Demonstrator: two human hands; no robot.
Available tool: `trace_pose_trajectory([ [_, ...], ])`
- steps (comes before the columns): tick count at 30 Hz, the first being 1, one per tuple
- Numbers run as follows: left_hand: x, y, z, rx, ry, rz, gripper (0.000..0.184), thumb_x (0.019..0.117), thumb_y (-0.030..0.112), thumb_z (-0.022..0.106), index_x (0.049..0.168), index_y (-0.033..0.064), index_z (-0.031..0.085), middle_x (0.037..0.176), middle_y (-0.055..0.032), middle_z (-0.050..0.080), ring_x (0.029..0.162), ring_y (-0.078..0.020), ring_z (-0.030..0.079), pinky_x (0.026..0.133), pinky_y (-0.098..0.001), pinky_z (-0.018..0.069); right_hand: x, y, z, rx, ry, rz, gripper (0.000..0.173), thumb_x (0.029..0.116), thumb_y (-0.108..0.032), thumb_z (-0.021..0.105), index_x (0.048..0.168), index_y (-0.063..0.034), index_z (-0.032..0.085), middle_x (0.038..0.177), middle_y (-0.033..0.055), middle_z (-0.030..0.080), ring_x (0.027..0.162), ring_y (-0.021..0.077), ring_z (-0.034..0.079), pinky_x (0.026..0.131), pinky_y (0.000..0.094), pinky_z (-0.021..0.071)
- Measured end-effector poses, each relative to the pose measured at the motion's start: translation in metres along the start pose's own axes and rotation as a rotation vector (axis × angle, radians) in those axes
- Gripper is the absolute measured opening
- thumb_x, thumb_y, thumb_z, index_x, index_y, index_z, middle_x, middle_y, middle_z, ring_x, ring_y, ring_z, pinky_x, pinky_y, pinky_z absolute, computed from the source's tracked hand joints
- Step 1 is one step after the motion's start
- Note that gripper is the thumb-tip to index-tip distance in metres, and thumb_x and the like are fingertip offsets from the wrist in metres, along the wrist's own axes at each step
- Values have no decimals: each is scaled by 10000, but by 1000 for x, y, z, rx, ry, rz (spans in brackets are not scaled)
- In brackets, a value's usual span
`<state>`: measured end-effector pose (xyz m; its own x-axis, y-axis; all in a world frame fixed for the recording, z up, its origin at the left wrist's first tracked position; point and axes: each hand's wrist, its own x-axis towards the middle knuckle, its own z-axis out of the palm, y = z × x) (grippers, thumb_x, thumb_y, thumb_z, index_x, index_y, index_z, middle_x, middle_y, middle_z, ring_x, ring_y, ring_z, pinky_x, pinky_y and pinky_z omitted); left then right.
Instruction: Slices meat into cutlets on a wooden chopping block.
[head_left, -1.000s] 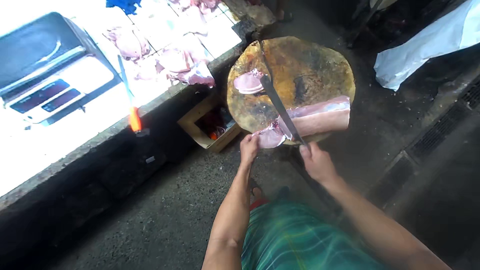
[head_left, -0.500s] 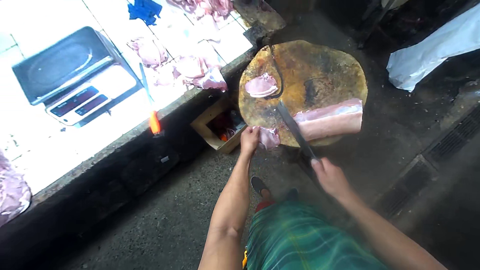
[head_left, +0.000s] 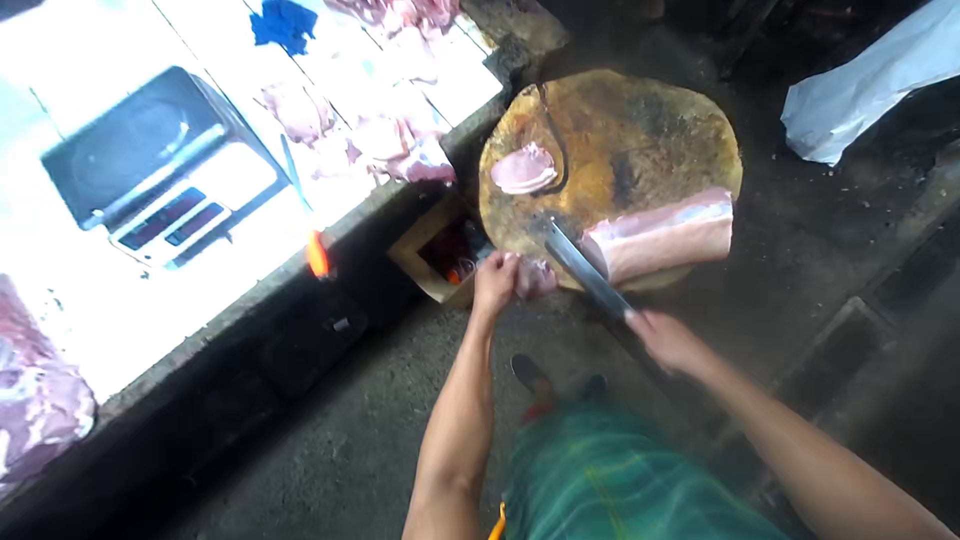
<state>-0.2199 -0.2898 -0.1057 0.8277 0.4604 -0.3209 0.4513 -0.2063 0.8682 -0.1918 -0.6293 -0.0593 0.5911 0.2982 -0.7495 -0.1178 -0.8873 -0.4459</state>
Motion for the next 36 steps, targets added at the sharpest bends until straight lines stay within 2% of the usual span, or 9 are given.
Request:
trace_pose_trajectory([
  [6,-7,96,-46,476,-233,155,315,1039,384,599,1002,104,737,831,-81,717,765,-233,695,748,-530,573,-25,36,25,178,-5,-5,660,1051,-662,322,1173,-80,608,762,111,618,589,252,617,575,467,554],
  [10,23,144,-54,236,-217,156,251,1017,281,626,993,50,722,843,-81,720,757,-180,683,743,-443,581,-45,52,43,370,4,-34,564,1064,-610,369,1080,-98,606,687,48,578,516,184,575,500,383,529],
  [15,116,132,-39,-319,20,46,345,1052,313,571,1166,-2,655,952,-122,721,807,-211,712,751,-416,619,-59,62,53,541,94,-106,532,1061,-596,382,1057,-112,602,660,14,573,482,144,558,455,320,513],
  [18,141,96,-26,144,171,-71,541,1041,461,524,1210,-34,661,1117,-235,692,1001,-350,690,882,-558,563,-68,67,55,588,179,-104,528,1067,-584,373,1054,-106,598,677,11,580,489,138,562,464,316,521],
  [23,85,51,55,718,-228,544,494,1041,306,570,1485,93,545,1549,-174,488,1438,-337,467,1185,-540,399,-83,85,64,643,363,-133,506,1059,-536,382,1090,-83,606,673,-8,586,497,119,567,462,307,523],
  [27,57,0,68,984,-238,862,318,1065,244,518,1294,120,700,1382,-93,652,1336,-303,572,1128,-514,445,-84,92,66,692,450,-142,491,1081,-485,354,1098,-58,597,666,-6,578,473,113,550,443,295,520],
  [30,39,3,2,1176,136,424,235,915,236,682,988,25,757,1339,-241,632,1388,-500,437,1179,-726,235,-81,104,63,542,549,-164,571,1035,-588,422,1120,-53,603,660,7,581,493,132,570,471,355,536],
  [32,47,1,-34,1139,212,58,399,893,278,675,1091,-66,717,1518,-317,466,1509,-563,209,1185,-793,65,-76,108,62,419,609,-154,654,976,-619,531,1203,-12,619,702,86,622,553,214,618,548,465,553],
  [36,39,-4,-11,437,75,-247,661,1047,507,519,1441,-24,527,1343,-295,614,1300,-449,569,1076,-659,443,-59,88,51,274,586,-187,596,1013,-510,583,1285,20,603,860,183,692,755,308,688,730,532,571],
])
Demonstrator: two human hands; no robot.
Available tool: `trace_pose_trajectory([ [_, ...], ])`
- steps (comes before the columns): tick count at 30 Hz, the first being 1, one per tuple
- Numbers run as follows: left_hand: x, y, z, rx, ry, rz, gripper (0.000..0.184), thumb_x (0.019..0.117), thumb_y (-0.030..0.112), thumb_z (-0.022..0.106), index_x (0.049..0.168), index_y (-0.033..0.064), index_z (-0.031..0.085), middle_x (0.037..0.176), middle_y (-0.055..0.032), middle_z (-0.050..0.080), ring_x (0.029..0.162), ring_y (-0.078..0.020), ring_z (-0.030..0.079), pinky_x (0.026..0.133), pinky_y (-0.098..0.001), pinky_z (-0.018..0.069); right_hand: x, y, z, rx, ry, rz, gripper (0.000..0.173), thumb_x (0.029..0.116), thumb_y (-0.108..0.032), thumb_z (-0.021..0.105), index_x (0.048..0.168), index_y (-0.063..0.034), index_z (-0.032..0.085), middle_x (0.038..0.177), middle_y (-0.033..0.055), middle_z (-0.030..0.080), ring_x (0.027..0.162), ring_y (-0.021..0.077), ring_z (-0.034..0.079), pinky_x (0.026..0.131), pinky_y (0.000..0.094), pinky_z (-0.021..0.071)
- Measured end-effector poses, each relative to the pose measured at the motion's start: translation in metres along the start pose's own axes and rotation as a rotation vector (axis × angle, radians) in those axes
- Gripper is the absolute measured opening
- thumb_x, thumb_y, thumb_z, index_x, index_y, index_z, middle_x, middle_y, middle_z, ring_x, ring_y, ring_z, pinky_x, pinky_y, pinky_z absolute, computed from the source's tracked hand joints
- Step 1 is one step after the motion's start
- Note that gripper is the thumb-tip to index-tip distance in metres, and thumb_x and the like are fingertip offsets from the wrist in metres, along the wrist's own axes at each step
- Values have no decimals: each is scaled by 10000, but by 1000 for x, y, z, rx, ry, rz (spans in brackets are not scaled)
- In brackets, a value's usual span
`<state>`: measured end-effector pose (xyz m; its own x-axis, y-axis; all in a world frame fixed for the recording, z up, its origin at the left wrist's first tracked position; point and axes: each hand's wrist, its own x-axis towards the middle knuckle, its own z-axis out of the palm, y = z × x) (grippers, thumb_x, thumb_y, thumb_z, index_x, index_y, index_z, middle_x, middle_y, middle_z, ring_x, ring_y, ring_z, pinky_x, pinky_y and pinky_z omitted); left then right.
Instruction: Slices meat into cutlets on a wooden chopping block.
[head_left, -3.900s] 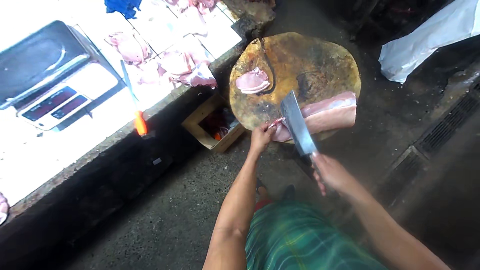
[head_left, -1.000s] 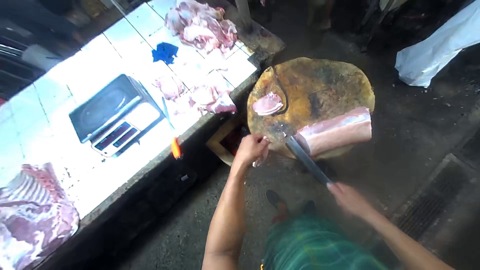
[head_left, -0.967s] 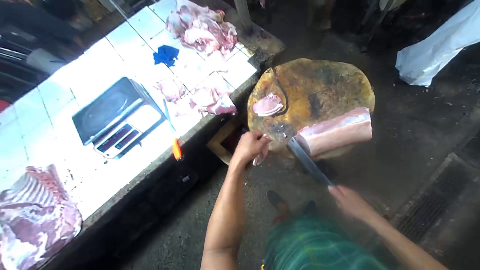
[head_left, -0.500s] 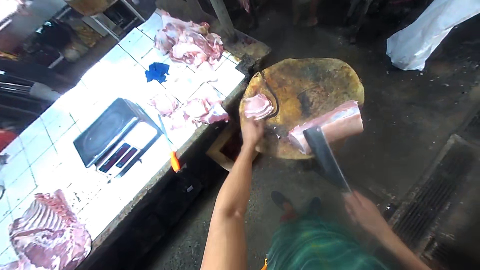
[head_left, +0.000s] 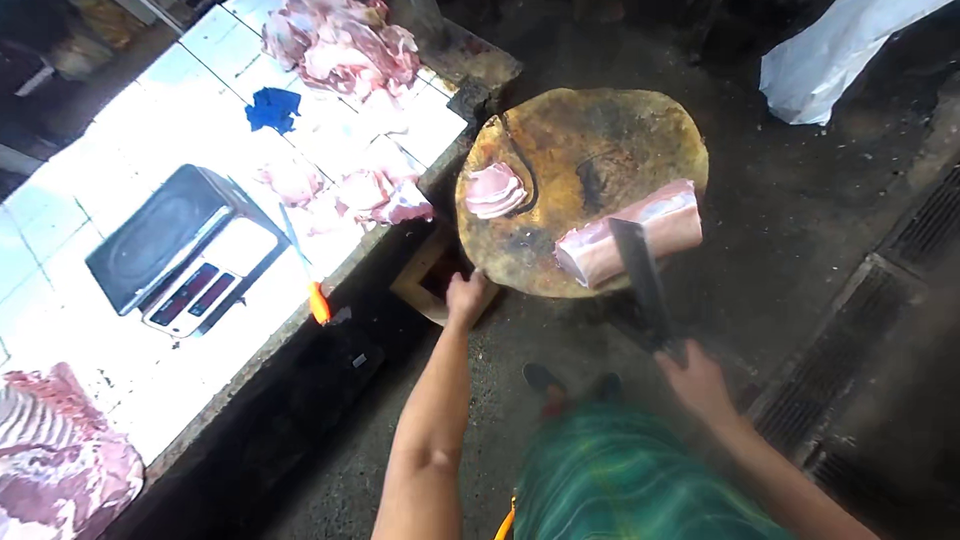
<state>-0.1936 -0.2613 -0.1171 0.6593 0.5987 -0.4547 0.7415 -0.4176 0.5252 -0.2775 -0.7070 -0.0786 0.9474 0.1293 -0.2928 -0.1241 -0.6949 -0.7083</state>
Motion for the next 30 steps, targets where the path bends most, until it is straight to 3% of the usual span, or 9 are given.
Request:
trace_pose_trajectory([
  [1,-12,4,22,-240,-102,-46,723,1024,574,540,1450,-10,515,1332,-278,621,1252,-413,601,1055,-614,483,7,-6,5,-11,-2,-41,591,1030,-524,533,1252,18,614,834,165,680,738,288,678,707,509,569],
  [3,-36,4,72,-553,-273,-84,790,977,704,509,1374,26,580,1203,-203,681,1039,-313,678,892,-502,571,22,-19,18,-11,-1,-112,603,1052,-545,449,1212,8,626,780,128,660,693,261,662,662,485,565],
  [5,-54,-5,102,-713,-331,-78,868,931,789,487,1398,63,578,1270,-173,683,1100,-293,693,936,-474,584,38,-30,32,-21,13,-171,611,1058,-545,434,1197,16,632,777,138,675,702,278,682,674,500,574],
  [9,-67,-15,104,-564,-156,33,569,1029,548,557,1229,33,694,1163,-168,723,1071,-278,704,959,-490,571,70,-35,53,-44,60,-251,560,1055,-535,460,1169,-19,644,742,117,665,677,275,678,657,496,574],
  [13,-83,-10,88,-352,-53,37,375,1003,419,662,1021,51,733,943,-144,718,855,-269,670,796,-516,543,80,-31,62,-49,56,-241,565,1056,-548,458,1178,-28,640,739,112,662,668,276,675,649,491,572],
  [15,-89,-5,87,-369,-38,65,331,1001,381,678,1028,54,723,931,-128,720,818,-246,673,778,-489,550,81,-29,62,-57,49,-237,564,1057,-545,458,1167,-22,639,733,118,659,664,282,674,645,492,569],
  [18,-102,5,90,-425,-44,139,287,1011,310,676,1144,56,682,1012,-134,721,863,-242,696,811,-473,581,79,-26,61,-52,67,-260,564,1054,-556,453,1141,-32,643,703,100,640,632,263,655,615,478,559],
  [24,-116,33,89,-452,-86,279,296,1043,301,623,1187,46,663,1064,-147,717,913,-255,708,845,-485,593,83,-27,61,-43,70,-250,573,1055,-546,452,1157,-14,637,711,111,646,642,279,663,627,499,566],
  [30,-101,48,100,-521,-83,281,225,1020,241,659,1090,31,698,984,-87,740,871,-165,711,819,-387,597,82,-24,61,-46,50,-245,581,1051,-571,444,1130,-30,640,692,104,626,628,268,648,622,488,557],
])
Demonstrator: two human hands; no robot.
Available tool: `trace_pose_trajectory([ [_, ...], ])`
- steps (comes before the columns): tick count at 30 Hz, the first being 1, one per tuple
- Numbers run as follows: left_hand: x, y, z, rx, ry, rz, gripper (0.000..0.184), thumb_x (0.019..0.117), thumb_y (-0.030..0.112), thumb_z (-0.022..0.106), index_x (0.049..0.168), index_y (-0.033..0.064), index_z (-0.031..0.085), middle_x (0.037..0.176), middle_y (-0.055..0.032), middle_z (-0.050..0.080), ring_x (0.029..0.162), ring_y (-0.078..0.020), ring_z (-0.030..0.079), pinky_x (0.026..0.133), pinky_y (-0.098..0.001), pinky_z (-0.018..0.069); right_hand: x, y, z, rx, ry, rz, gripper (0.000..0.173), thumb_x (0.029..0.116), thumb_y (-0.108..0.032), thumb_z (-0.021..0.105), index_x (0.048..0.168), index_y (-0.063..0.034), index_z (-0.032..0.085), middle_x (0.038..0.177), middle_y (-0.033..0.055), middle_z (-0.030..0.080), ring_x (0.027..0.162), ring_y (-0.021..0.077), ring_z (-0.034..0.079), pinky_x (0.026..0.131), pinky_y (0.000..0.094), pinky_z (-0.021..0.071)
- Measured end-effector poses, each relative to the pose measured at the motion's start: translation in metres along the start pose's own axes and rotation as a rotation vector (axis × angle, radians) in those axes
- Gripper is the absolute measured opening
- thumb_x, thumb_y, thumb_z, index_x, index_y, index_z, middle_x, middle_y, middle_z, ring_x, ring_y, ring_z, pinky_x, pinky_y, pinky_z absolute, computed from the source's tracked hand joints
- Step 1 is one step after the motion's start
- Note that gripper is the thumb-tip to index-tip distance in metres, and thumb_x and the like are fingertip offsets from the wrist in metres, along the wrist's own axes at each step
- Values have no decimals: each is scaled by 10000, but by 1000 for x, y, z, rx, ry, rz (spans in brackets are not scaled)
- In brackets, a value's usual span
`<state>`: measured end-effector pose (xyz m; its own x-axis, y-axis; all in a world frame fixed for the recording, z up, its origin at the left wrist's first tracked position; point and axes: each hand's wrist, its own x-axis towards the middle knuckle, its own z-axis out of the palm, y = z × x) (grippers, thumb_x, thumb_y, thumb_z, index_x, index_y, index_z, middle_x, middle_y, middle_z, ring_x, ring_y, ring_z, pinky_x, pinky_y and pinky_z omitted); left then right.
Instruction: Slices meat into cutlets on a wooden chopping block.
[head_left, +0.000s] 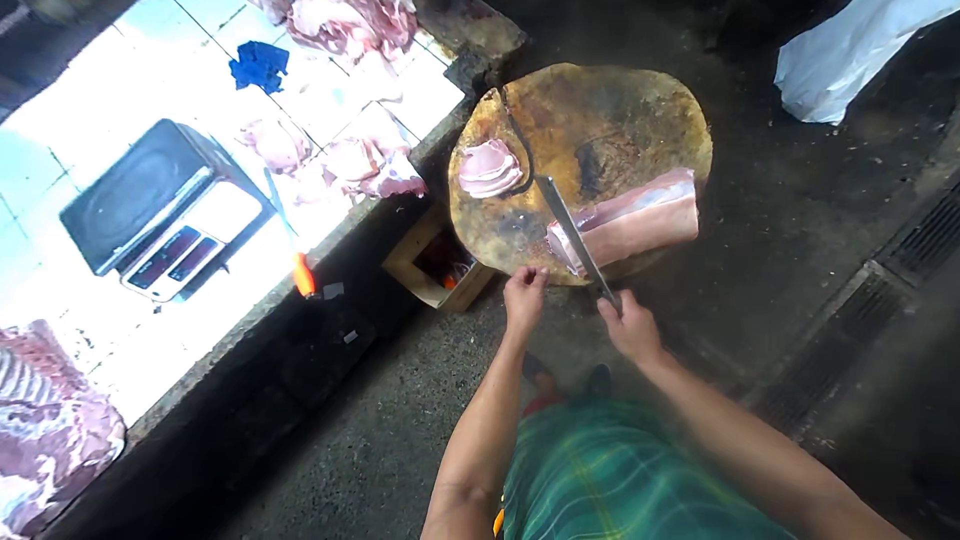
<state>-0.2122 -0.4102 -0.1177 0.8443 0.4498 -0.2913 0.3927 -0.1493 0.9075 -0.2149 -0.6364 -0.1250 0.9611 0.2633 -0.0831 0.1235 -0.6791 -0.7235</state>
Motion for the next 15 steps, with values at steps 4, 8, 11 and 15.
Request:
trace_pose_trajectory([
  [4,0,-3,3,-22,-3,-11,206,1021,228,660,1083,36,700,975,-80,741,871,-160,711,824,-379,596,-2,-1,-2,7,21,-30,558,1053,-551,456,1139,-32,641,684,90,622,609,245,638,602,465,555],
  [8,-1,-5,6,-18,-15,4,184,1021,222,662,1053,46,706,935,-59,739,857,-145,707,842,-369,593,1,0,4,-10,1,9,575,1052,-582,439,1116,-46,638,687,90,620,624,257,645,616,478,555],
  [11,-1,-2,8,-29,-20,11,179,1015,220,671,1053,48,705,926,-55,741,844,-142,709,828,-362,595,-2,1,6,-29,9,16,579,1051,-578,440,1120,-39,640,698,99,629,636,267,652,626,484,560],
  [15,2,1,10,-27,-38,19,185,1017,222,667,1061,46,703,937,-65,736,854,-146,706,829,-367,594,-4,-2,2,-15,37,-22,571,1050,-564,456,1129,-32,646,704,97,636,632,251,652,617,466,561],
])
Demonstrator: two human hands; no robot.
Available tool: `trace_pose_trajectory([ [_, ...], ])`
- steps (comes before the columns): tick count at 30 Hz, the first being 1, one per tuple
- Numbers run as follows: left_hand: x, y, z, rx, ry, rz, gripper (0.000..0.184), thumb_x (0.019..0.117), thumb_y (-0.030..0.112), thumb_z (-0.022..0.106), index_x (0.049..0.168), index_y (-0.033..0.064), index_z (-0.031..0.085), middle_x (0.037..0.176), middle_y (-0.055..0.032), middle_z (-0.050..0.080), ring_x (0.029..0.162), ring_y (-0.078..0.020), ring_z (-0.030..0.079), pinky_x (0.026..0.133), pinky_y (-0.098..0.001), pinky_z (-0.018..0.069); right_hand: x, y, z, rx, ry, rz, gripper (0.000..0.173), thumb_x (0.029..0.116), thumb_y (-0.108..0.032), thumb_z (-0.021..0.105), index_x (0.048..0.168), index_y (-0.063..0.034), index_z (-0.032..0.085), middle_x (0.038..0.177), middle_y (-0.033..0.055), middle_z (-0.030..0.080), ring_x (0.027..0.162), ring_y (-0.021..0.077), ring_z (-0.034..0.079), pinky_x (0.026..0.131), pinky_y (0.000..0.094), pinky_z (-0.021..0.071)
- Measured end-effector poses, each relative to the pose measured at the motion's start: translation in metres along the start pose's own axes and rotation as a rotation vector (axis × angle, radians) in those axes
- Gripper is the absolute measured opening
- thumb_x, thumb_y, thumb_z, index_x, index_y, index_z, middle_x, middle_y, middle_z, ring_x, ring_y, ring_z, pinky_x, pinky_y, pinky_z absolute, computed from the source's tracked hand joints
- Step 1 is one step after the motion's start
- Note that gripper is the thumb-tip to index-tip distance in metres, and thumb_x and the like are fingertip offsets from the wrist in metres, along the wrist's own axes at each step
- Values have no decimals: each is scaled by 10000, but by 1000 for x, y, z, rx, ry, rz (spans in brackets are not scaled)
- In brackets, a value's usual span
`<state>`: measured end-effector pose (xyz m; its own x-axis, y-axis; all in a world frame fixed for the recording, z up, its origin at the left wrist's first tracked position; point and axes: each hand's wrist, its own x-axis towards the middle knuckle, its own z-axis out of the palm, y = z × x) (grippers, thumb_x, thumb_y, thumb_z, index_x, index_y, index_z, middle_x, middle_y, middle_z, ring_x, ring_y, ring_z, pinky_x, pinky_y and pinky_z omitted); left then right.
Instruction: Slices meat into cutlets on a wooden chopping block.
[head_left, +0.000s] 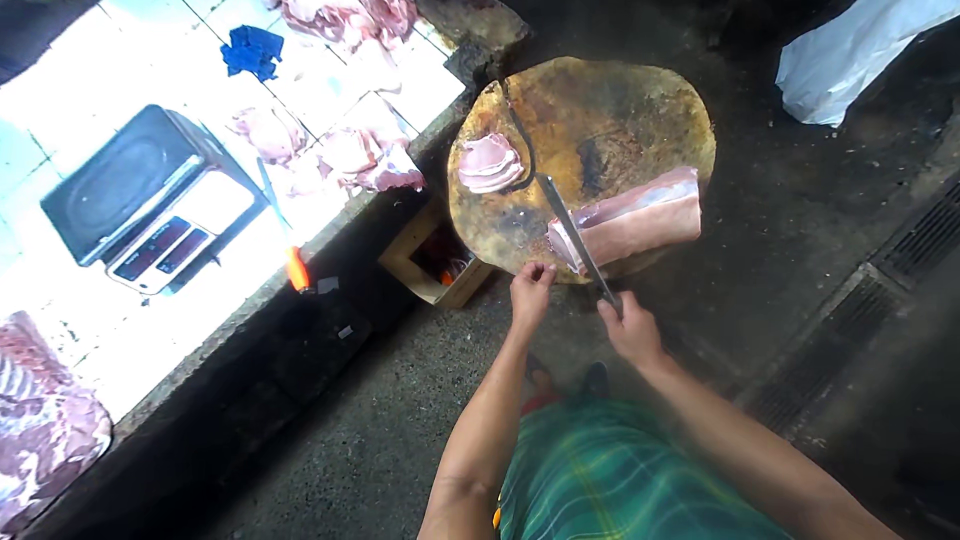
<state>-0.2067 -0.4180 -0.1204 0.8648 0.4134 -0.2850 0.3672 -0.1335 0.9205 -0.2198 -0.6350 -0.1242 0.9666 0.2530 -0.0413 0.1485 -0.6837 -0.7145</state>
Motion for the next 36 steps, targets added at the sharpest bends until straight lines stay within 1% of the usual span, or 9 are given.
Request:
trace_pose_trajectory([
  [3,1,-2,2,6,-1,3,181,1013,227,673,1052,53,706,931,-58,732,847,-141,701,825,-364,591,1,0,2,6,19,-11,577,1052,-564,457,1144,-26,643,695,97,633,618,249,649,606,464,563],
  [6,2,-1,5,14,-6,15,185,1013,228,674,1058,51,705,932,-60,733,850,-141,703,824,-363,593,4,0,4,-18,-35,48,600,1052,-589,429,1165,-37,636,725,110,651,664,276,670,647,490,570],
  [9,0,7,6,41,-38,35,215,1011,247,675,1094,51,705,974,-63,738,886,-148,708,854,-381,594,3,2,5,-53,-43,61,581,1053,-554,453,1188,-18,634,770,140,681,716,315,700,689,525,582],
  [14,6,9,17,-52,-69,159,215,998,213,704,1108,28,692,981,-71,742,890,-147,722,854,-361,615,2,5,8,-37,0,28,574,1052,-549,462,1151,-11,638,732,125,661,671,289,682,656,498,577],
  [18,8,8,19,-77,-52,155,180,1008,189,681,1095,32,691,962,-68,734,856,-148,711,828,-356,609,1,1,5,-4,35,-11,563,1054,-547,466,1133,-19,647,707,105,649,631,258,665,614,467,571],
  [22,8,2,17,-89,-37,148,166,1007,177,680,1091,34,691,959,-70,730,848,-154,708,815,-359,611,5,1,5,-8,5,23,577,1054,-562,452,1158,-27,641,720,105,653,647,262,667,635,477,572],
  [28,11,5,21,-40,-79,180,191,993,211,712,1068,36,694,933,-54,736,842,-130,711,820,-342,610,2,10,13,-67,1,44,545,1056,-512,481,1143,7,622,721,121,661,664,286,688,654,479,585],
  [32,17,3,24,55,-81,259,157,1002,190,692,1018,34,690,883,-48,720,791,-117,697,786,-334,607,0,19,16,-113,-10,60,533,1054,-471,506,1181,34,623,764,155,691,711,319,715,692,503,595],
  [36,18,2,26,135,-77,295,164,1023,207,659,1014,45,681,881,-44,701,795,-116,680,783,-339,590,2,25,18,-150,-16,61,538,1052,-462,515,1177,52,619,777,172,699,733,339,727,706,509,600],
])
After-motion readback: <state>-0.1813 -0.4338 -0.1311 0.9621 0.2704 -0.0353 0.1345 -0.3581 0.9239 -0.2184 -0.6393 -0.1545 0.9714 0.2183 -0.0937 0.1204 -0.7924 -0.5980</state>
